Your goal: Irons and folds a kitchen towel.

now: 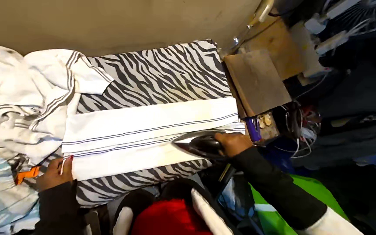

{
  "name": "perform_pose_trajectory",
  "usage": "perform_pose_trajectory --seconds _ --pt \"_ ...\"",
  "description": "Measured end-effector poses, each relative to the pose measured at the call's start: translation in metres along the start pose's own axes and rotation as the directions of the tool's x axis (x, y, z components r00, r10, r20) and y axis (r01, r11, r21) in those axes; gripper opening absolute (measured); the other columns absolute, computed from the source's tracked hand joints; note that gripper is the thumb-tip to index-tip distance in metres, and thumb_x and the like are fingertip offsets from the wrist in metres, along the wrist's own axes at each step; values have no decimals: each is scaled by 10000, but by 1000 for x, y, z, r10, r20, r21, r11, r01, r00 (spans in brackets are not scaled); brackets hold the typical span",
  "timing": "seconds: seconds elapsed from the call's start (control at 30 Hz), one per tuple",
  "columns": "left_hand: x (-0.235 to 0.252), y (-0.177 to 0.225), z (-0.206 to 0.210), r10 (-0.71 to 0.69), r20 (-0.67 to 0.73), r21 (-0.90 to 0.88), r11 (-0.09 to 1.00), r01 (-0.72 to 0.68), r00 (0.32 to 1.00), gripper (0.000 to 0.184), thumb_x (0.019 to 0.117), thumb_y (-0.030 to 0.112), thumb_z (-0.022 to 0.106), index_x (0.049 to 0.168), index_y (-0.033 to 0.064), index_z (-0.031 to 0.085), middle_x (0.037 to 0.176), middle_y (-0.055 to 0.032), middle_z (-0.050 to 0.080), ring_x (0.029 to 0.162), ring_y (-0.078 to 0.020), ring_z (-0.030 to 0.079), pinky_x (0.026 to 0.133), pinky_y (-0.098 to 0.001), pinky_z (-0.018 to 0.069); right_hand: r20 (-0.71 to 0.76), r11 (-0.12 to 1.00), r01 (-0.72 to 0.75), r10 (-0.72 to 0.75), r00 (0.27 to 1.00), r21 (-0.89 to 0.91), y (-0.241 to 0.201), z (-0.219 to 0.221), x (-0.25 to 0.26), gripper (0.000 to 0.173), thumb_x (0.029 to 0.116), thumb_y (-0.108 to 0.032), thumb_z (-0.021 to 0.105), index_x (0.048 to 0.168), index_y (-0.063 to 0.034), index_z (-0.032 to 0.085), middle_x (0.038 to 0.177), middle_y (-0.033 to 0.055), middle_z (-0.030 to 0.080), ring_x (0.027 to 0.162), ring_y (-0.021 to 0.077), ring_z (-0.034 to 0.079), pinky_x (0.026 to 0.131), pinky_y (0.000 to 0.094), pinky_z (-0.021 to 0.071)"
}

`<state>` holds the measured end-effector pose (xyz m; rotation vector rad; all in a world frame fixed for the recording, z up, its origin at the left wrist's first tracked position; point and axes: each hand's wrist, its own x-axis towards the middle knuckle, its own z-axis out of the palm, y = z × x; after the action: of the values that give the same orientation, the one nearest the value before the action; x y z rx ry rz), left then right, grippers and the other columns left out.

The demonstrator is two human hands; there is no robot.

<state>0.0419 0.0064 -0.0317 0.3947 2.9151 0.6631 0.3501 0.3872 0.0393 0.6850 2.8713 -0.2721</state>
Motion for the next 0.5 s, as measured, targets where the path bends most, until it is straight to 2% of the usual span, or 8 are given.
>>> perform_pose_trajectory --seconds 0.07,0.17,0.23,0.3,0.4,0.43,0.5 --pt "0 2 -1 -1 -3 -6 1000 1 1000 415 1056 225 557 1183 -165 621 1018 -416 648 944 -578 639 890 -689 443 21 997 74 -74 997 4 -17 1 9 245 805 -74 770 1021 17 701 825 263 713 748 500 714 617 673 527" --pt "0 1 -4 -28 16 -36 999 29 999 386 1058 205 563 1196 -149 632 1004 -399 657 935 -553 645 893 -669 451 85 999 35 -36 996 15 -46 1 20 278 856 -97 733 1108 16 705 885 279 725 809 520 715 664 693 521" --pt "1 -6 -4 -41 36 -57 997 43 999 380 1072 200 523 1206 -139 633 960 -371 662 898 -522 647 871 -658 461 57 999 46 -46 997 -5 -62 4 26 263 853 -109 723 1082 19 705 856 277 722 786 519 715 633 686 518" --pt "1 -13 -6 -37 87 -107 993 46 996 371 1081 184 488 1205 -136 630 985 -359 670 927 -508 657 885 -658 469 24 998 61 -61 998 -15 -79 7 29 254 840 -110 727 1054 25 704 829 274 717 753 516 712 606 678 516" --pt "-2 -10 -16 -96 225 -148 980 132 970 358 1039 161 590 1282 -102 608 1023 -313 691 960 -448 665 918 -611 480 17 998 58 -57 998 -19 -115 11 37 255 844 -98 714 1063 33 703 829 283 715 746 525 710 593 672 513" --pt "-2 -9 -16 -115 223 -161 975 153 968 355 1022 141 615 1294 -88 611 1021 -305 696 964 -447 668 922 -612 479 32 999 48 -47 998 -24 -130 11 41 255 852 -95 705 1073 32 700 839 286 717 754 529 710 595 674 511" --pt "-3 -9 -9 -100 168 -139 983 124 981 351 1029 145 597 1288 -91 619 1080 -339 696 1035 -519 671 958 -670 466 51 998 49 -48 998 -28 -159 12 50 238 860 -96 702 1062 30 694 842 285 715 756 526 710 590 665 508"
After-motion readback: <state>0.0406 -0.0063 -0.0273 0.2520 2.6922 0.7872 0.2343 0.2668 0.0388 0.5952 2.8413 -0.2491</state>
